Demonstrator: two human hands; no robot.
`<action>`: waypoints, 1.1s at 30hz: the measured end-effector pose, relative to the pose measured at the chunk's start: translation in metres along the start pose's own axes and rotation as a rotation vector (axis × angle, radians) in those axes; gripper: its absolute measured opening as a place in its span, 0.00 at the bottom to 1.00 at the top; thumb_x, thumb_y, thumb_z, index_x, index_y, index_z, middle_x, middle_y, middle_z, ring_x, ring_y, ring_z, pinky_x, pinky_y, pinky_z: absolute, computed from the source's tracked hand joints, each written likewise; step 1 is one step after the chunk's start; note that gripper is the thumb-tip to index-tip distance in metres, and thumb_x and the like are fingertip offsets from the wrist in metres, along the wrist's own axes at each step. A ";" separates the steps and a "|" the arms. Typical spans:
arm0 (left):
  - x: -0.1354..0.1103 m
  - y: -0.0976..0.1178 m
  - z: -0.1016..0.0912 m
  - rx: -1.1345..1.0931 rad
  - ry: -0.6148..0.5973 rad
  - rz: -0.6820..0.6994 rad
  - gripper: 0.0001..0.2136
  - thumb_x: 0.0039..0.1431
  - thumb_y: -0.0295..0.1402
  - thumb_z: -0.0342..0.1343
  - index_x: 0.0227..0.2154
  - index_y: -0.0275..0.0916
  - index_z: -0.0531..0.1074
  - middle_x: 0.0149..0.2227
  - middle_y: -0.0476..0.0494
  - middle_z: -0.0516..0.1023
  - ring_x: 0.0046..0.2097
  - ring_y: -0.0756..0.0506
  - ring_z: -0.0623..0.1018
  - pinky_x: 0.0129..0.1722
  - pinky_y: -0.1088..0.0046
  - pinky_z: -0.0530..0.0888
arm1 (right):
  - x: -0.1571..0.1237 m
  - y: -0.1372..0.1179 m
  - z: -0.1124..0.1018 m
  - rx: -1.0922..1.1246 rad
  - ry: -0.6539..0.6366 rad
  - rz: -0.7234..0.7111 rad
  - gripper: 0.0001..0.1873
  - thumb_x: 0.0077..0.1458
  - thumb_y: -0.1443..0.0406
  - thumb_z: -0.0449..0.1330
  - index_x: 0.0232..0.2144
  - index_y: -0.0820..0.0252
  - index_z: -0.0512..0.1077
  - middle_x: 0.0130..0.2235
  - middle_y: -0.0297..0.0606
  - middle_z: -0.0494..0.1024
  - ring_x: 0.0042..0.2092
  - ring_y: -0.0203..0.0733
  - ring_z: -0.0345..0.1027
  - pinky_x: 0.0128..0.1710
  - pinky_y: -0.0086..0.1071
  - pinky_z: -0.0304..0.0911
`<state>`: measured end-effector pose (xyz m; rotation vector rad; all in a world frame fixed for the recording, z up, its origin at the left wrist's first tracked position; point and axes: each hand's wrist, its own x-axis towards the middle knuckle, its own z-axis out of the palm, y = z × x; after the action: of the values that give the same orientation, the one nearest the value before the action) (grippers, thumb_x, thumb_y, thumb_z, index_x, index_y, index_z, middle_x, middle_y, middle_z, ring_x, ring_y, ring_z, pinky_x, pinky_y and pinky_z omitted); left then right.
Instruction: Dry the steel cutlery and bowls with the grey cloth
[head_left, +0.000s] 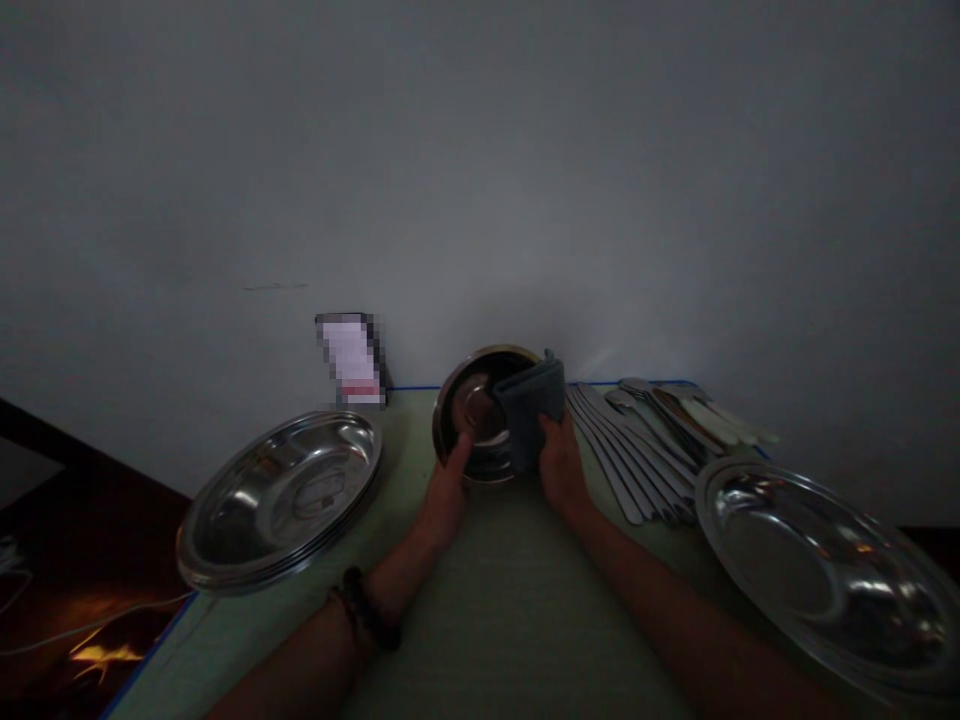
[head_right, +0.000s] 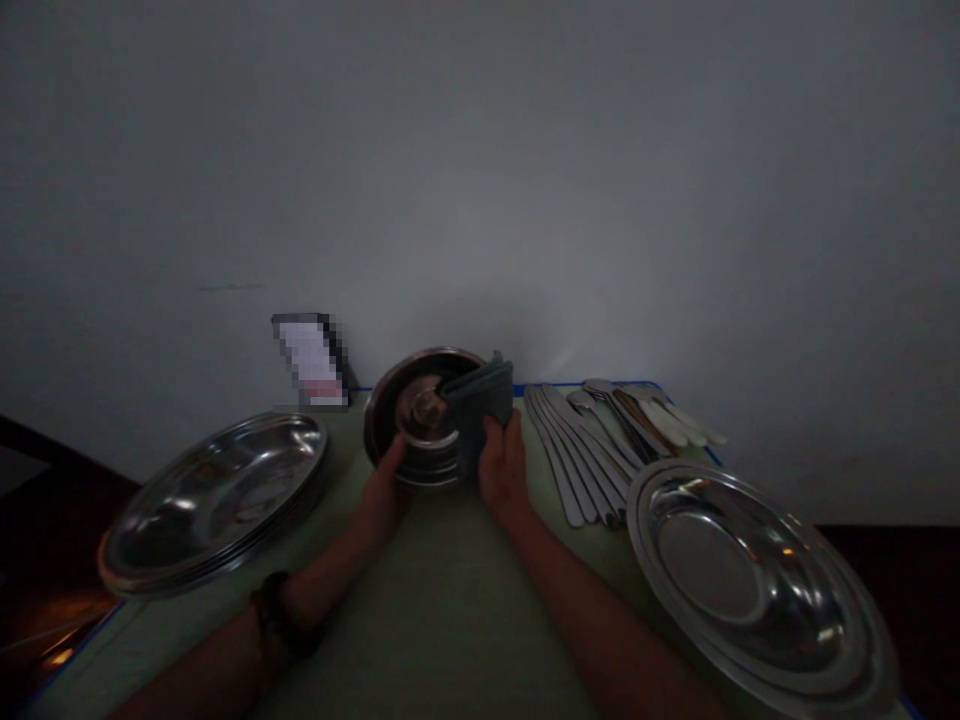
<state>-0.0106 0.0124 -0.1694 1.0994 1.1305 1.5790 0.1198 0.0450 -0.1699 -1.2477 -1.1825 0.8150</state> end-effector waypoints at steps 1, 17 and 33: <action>0.001 0.000 0.000 -0.010 -0.053 -0.003 0.26 0.51 0.46 0.56 0.52 0.41 0.67 0.55 0.44 0.70 0.62 0.40 0.60 0.62 0.62 0.55 | 0.002 0.000 -0.002 0.000 0.030 0.003 0.17 0.53 0.59 0.46 0.41 0.62 0.65 0.44 0.48 0.72 0.46 0.47 0.65 0.45 0.40 0.58; -0.018 0.019 0.005 0.299 -0.127 0.176 0.35 0.31 0.32 0.70 0.47 0.41 0.62 0.47 0.40 0.73 0.50 0.38 0.73 0.50 0.58 0.69 | 0.003 0.001 -0.005 -0.042 -0.043 -0.101 0.26 0.46 0.50 0.59 0.43 0.61 0.67 0.40 0.45 0.76 0.41 0.49 0.69 0.38 0.39 0.62; -0.003 0.025 -0.001 0.318 0.056 0.123 0.17 0.57 0.43 0.50 0.46 0.40 0.71 0.46 0.42 0.76 0.50 0.40 0.72 0.53 0.64 0.66 | 0.008 0.003 -0.009 -0.070 0.094 -0.119 0.19 0.50 0.53 0.55 0.38 0.61 0.64 0.34 0.41 0.72 0.36 0.45 0.66 0.36 0.37 0.60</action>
<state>-0.0143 0.0042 -0.1462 1.3608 1.4095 1.5661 0.1313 0.0511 -0.1705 -1.2464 -1.2049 0.6257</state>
